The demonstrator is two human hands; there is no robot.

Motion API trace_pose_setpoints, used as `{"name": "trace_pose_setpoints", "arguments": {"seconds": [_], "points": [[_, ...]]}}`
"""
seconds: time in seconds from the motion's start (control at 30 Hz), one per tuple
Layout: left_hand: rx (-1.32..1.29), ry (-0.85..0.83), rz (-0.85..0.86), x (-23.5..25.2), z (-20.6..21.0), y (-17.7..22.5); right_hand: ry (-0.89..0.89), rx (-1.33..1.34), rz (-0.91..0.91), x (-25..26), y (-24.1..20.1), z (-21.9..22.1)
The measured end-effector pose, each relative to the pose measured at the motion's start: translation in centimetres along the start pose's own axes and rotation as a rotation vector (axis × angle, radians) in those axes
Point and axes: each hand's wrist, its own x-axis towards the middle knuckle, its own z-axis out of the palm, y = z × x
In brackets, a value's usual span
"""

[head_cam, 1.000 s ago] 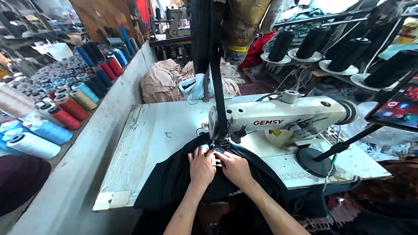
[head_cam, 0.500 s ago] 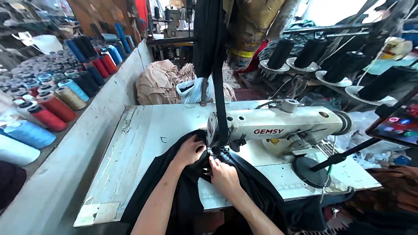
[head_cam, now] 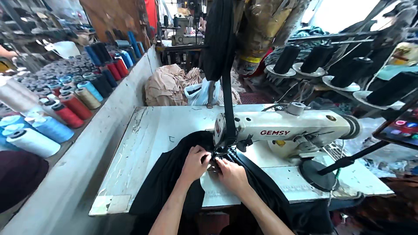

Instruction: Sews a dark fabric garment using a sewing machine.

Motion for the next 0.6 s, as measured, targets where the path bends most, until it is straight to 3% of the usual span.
{"name": "trace_pose_setpoints", "arguments": {"seconds": [0.17,0.27,0.33,0.47,0.57,0.6], "points": [[0.163,-0.054,0.052,2.7,-0.2,-1.4,0.04,0.003,-0.065,0.3,3.2,-0.5],[0.165,-0.082,0.005,4.6,-0.8,-1.6,-0.166,0.061,0.156,2.2,6.4,-2.8],[0.171,-0.03,-0.009,5.8,-0.1,-2.0,-0.126,0.095,0.165,3.5,8.5,-2.6],[0.226,-0.012,-0.119,7.8,0.8,-2.0,0.038,0.118,-0.029,3.9,8.7,-1.5],[0.244,-0.006,-0.159,8.9,1.2,-1.9,0.168,0.282,0.045,4.8,8.6,0.0],[0.233,-0.007,-0.164,9.3,1.3,-2.0,0.095,0.326,0.103,5.3,8.6,0.4]]}}
